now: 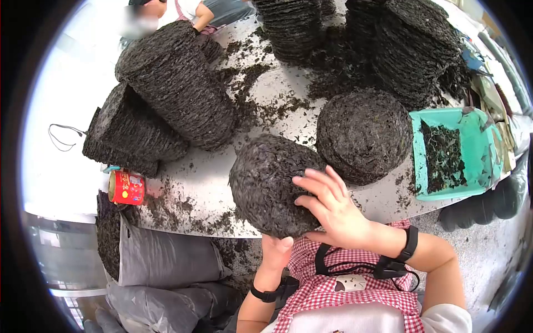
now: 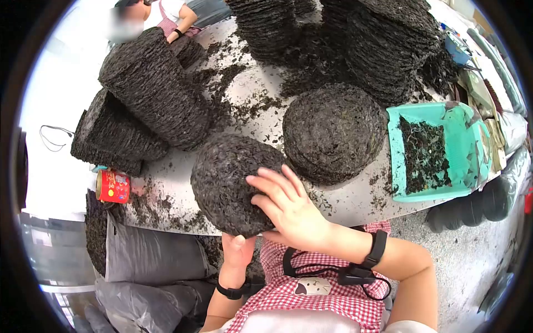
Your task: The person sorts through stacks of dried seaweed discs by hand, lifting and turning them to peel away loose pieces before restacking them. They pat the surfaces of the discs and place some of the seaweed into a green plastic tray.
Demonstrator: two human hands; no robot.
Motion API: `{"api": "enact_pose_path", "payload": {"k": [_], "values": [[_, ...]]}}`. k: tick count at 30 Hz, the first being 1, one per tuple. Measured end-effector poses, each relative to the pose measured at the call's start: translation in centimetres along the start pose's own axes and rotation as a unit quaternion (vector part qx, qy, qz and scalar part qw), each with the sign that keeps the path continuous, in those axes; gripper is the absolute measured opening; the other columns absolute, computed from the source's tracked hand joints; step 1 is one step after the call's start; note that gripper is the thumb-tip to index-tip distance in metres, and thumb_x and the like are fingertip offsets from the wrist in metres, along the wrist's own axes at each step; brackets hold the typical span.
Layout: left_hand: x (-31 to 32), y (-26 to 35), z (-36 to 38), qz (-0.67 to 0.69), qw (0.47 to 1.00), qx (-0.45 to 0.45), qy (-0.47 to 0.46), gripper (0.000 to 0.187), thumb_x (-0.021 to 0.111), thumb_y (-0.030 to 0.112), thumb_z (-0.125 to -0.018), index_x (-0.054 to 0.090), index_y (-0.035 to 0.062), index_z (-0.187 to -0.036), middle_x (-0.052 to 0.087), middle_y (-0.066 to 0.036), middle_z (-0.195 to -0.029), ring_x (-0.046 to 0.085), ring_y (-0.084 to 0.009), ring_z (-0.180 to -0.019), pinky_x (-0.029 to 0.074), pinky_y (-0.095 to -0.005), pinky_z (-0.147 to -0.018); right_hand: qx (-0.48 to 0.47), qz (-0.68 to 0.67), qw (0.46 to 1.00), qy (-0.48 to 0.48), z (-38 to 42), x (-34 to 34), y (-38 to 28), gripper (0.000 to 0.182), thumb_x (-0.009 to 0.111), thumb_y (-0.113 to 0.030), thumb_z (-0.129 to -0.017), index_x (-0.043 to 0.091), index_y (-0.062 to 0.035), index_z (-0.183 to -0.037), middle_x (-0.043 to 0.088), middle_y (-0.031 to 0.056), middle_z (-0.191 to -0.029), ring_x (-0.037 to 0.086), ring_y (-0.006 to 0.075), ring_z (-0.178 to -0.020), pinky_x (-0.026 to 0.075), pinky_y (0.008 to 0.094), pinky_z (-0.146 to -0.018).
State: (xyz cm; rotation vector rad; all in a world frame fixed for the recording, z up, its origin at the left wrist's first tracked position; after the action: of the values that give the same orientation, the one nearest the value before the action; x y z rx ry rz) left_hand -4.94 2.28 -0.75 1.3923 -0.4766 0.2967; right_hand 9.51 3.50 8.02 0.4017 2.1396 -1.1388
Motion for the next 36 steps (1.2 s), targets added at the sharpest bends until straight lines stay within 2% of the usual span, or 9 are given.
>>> {"api": "enact_pose_path", "payload": {"k": [9,12,14,17,19,24,31,33,36], "values": [[-1.7,1.3,0.2,0.034,0.999,-0.024,-0.012,0.079,0.072,0.013,-0.070,0.031,0.0057,-0.138,0.045,-0.012,-0.131,0.046,-0.0300,-0.121,0.039,-0.0476,-0.101,0.038,-0.344,0.934,-0.089,-1.3,-0.2,2.0,0.045,0.078,-0.016,-0.071,0.048,-0.0036,-0.102,0.040,0.0150,-0.131,0.035,0.0329,-0.129,0.034,0.0407,-0.101],[-4.5,0.9,0.8,0.042,0.999,-0.007,-0.003,0.076,0.068,0.008,-0.071,0.032,0.0066,-0.138,0.045,-0.013,-0.132,0.047,-0.0314,-0.121,0.041,-0.0496,-0.099,0.337,-0.353,0.870,0.070,1.6,-4.5,7.5,0.024,0.062,-0.010,-0.086,0.058,-0.0018,-0.108,0.064,0.0097,-0.105,0.060,0.0155,-0.095,0.048,0.0291,-0.084],[-5.4,0.8,1.1,0.028,1.000,-0.011,-0.003,0.074,0.068,0.007,-0.072,0.033,0.0069,-0.138,0.046,-0.012,-0.131,0.047,-0.0312,-0.120,0.041,-0.0491,-0.098,0.293,-0.412,0.806,0.307,3.5,-8.3,10.2,0.026,0.060,-0.011,-0.089,0.058,0.0004,-0.112,0.066,0.0039,-0.096,0.061,0.0113,-0.079,0.051,0.0265,-0.076],[-4.9,0.9,1.2,0.000,1.000,-0.005,-0.012,0.071,0.067,0.005,-0.072,0.036,0.0060,-0.136,0.048,-0.011,-0.129,0.049,-0.0303,-0.118,0.041,-0.0474,-0.098,0.343,0.060,0.865,0.360,8.9,-11.7,16.0,0.054,0.068,-0.017,-0.082,0.044,0.0006,-0.127,0.048,0.0149,-0.125,0.045,0.0243,-0.116,0.039,0.0375,-0.097],[-3.6,0.7,0.7,-0.037,0.999,0.007,-0.031,0.069,0.067,0.004,-0.073,0.037,0.0052,-0.135,0.049,-0.010,-0.128,0.049,-0.0293,-0.117,0.040,-0.0459,-0.099,0.255,0.068,0.896,0.357,7.3,-11.2,11.5,0.060,0.069,-0.014,-0.076,0.042,-0.0030,-0.128,0.042,0.0154,-0.127,0.035,0.0297,-0.123,0.029,0.0400,-0.104],[0.5,0.8,0.4,-0.093,0.995,0.025,-0.034,0.063,0.075,0.005,-0.072,0.044,-0.0009,-0.126,0.052,-0.011,-0.120,0.053,-0.0225,-0.110,0.044,-0.0381,-0.095,0.001,-0.023,1.000,0.012,1.4,-1.8,-0.4,0.044,0.078,-0.026,-0.067,0.057,-0.0084,-0.101,0.035,0.0150,-0.139,0.023,0.0351,-0.135,0.016,0.0527,-0.111],[-0.4,1.3,0.7,-0.015,1.000,0.002,0.001,0.064,0.073,0.001,-0.071,0.044,0.0009,-0.128,0.053,-0.011,-0.122,0.053,-0.0232,-0.111,0.044,-0.0374,-0.095,0.089,-0.367,0.923,-0.076,0.1,-1.6,2.0,0.028,0.067,-0.009,-0.078,0.056,-0.0040,-0.103,0.048,0.0172,-0.130,0.049,0.0303,-0.120,0.041,0.0412,-0.097],[-2.3,1.1,0.9,-0.040,0.994,-0.018,0.096,0.062,0.071,0.001,-0.074,0.043,0.0026,-0.129,0.053,-0.010,-0.122,0.052,-0.0234,-0.111,0.043,-0.0381,-0.095,0.141,-0.258,0.948,0.121,1.1,-6.3,3.4,0.036,0.056,-0.002,-0.084,0.054,-0.0054,-0.120,0.051,0.0166,-0.127,0.058,0.0259,-0.109,0.047,0.0351,-0.091],[-3.0,1.7,0.8,-0.055,0.990,-0.006,0.127,0.056,0.065,0.004,-0.077,0.044,0.0030,-0.128,0.052,-0.007,-0.120,0.053,-0.0222,-0.107,0.045,-0.0378,-0.091,0.332,-0.276,0.842,0.324,6.1,-10.2,10.1,0.052,0.056,-0.004,-0.086,0.038,0.0018,-0.134,0.054,0.0152,-0.124,0.058,0.0187,-0.104,0.047,0.0285,-0.087]]}}
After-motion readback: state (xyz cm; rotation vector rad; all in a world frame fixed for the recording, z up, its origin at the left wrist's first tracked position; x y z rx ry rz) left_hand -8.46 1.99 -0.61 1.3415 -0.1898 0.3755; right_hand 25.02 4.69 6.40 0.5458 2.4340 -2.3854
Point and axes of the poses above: each hand's wrist, its own z-axis away from the middle knuckle, its own x-axis out of the palm, y = z × x, the point moved 8 cm from there along -z, towards the middle knuckle
